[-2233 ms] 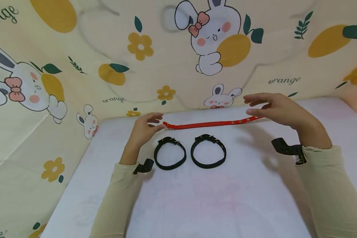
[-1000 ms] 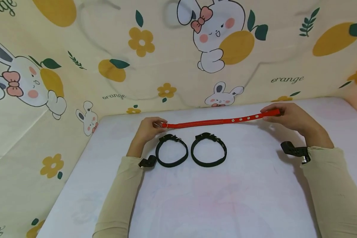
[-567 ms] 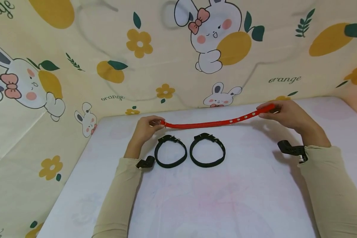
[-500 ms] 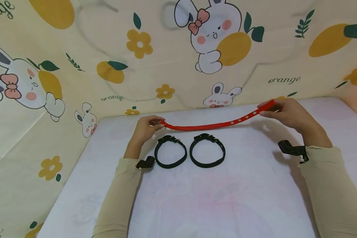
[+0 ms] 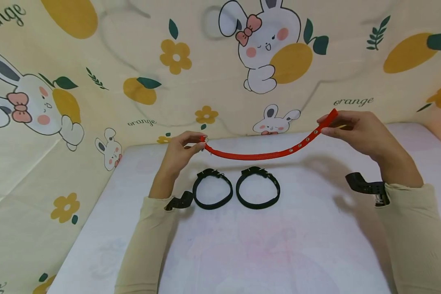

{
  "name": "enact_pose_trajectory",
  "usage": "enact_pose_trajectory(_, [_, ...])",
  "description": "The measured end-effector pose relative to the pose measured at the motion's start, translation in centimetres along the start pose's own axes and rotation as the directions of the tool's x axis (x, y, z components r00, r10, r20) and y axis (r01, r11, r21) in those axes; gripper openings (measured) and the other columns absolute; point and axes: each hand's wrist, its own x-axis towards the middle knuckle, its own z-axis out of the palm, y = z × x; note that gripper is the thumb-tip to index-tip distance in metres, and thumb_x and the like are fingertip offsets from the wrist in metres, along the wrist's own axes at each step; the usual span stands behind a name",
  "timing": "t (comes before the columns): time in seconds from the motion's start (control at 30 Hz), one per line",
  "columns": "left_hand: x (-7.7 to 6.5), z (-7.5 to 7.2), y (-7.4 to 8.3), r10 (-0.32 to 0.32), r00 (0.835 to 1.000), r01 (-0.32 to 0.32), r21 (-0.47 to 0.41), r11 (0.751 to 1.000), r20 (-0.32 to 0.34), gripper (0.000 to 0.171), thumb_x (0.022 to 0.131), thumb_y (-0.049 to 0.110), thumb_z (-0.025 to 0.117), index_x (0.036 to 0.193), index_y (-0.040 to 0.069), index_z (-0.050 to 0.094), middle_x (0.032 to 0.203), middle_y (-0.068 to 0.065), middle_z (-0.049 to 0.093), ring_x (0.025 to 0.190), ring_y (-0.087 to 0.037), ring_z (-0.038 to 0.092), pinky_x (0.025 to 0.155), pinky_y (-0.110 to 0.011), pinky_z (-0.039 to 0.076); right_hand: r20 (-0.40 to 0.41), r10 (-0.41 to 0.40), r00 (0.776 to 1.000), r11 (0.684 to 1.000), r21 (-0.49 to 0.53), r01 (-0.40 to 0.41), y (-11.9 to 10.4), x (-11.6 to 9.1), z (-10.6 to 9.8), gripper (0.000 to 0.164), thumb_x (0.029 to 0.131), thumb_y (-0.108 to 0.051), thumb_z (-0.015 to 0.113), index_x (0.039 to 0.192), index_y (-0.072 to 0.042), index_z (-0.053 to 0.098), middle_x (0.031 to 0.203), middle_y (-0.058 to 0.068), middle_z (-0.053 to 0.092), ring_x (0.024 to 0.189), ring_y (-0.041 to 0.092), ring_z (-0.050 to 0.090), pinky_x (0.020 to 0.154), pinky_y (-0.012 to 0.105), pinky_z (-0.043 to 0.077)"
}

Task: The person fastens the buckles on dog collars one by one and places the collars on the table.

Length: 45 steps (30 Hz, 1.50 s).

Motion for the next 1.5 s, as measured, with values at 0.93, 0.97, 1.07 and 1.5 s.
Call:
enact_pose_trajectory(0.93, [-3.1, 2.1, 6.1, 0.236, 0.958, -0.221, -0.102, 0.97, 0.162, 0.024, 0.089, 0.005, 0.072, 0.113, 0.002, 0.07, 0.107, -0.016, 0.07, 0.097, -0.017, 0.066, 0.086, -0.029, 0.054, 0.068, -0.245, 0.967, 0.969, 0.005, 0.245, -8.3, -1.8, 4.8, 0.026, 0.087, -0.019, 0.078, 0.112, -0.022, 0.072, 0.093, -0.005, 0.072, 0.09, 0.005, 0.061, 0.077, 0.015, 0.046])
enact_pose_trajectory(0.97, [-3.2, 2.2, 6.2, 0.244, 0.955, -0.228, -0.106, 0.968, 0.167, 0.024, 0.09, 0.004, 0.072, 0.114, 0.001, 0.07, 0.107, -0.017, 0.07, 0.097, -0.017, 0.067, 0.086, -0.029, 0.054, 0.072, -0.249, 0.966, 0.968, 0.006, 0.25, -8.4, -1.9, 4.8, 0.026, 0.087, -0.019, 0.078, 0.112, -0.023, 0.073, 0.092, -0.005, 0.072, 0.089, 0.006, 0.06, 0.076, 0.016, 0.047])
enact_pose_trajectory(1.07, [-3.4, 2.4, 6.6, 0.259, 0.949, -0.241, -0.119, 0.963, 0.178, 0.025, 0.089, 0.003, 0.072, 0.114, 0.0, 0.07, 0.107, -0.018, 0.069, 0.096, -0.018, 0.067, 0.086, -0.03, 0.055, 0.079, -0.278, 0.957, 0.96, 0.007, 0.278, -9.0, -2.1, 5.1, 0.025, 0.087, -0.018, 0.078, 0.111, -0.024, 0.074, 0.092, -0.006, 0.071, 0.087, 0.009, 0.06, 0.073, 0.018, 0.048])
enact_pose_trajectory(1.5, [-4.3, 3.7, 7.9, 0.251, 0.953, -0.225, -0.159, 0.961, 0.169, 0.025, 0.087, 0.002, 0.074, 0.113, 0.0, 0.071, 0.106, -0.019, 0.072, 0.096, -0.022, 0.067, 0.077, -0.027, 0.056, 0.133, -0.41, 0.903, 0.911, 0.0, 0.413, -10.4, -2.8, 6.2, 0.029, 0.084, -0.018, 0.08, 0.113, -0.021, 0.074, 0.088, -0.008, 0.07, 0.085, 0.006, 0.058, 0.072, 0.02, 0.047])
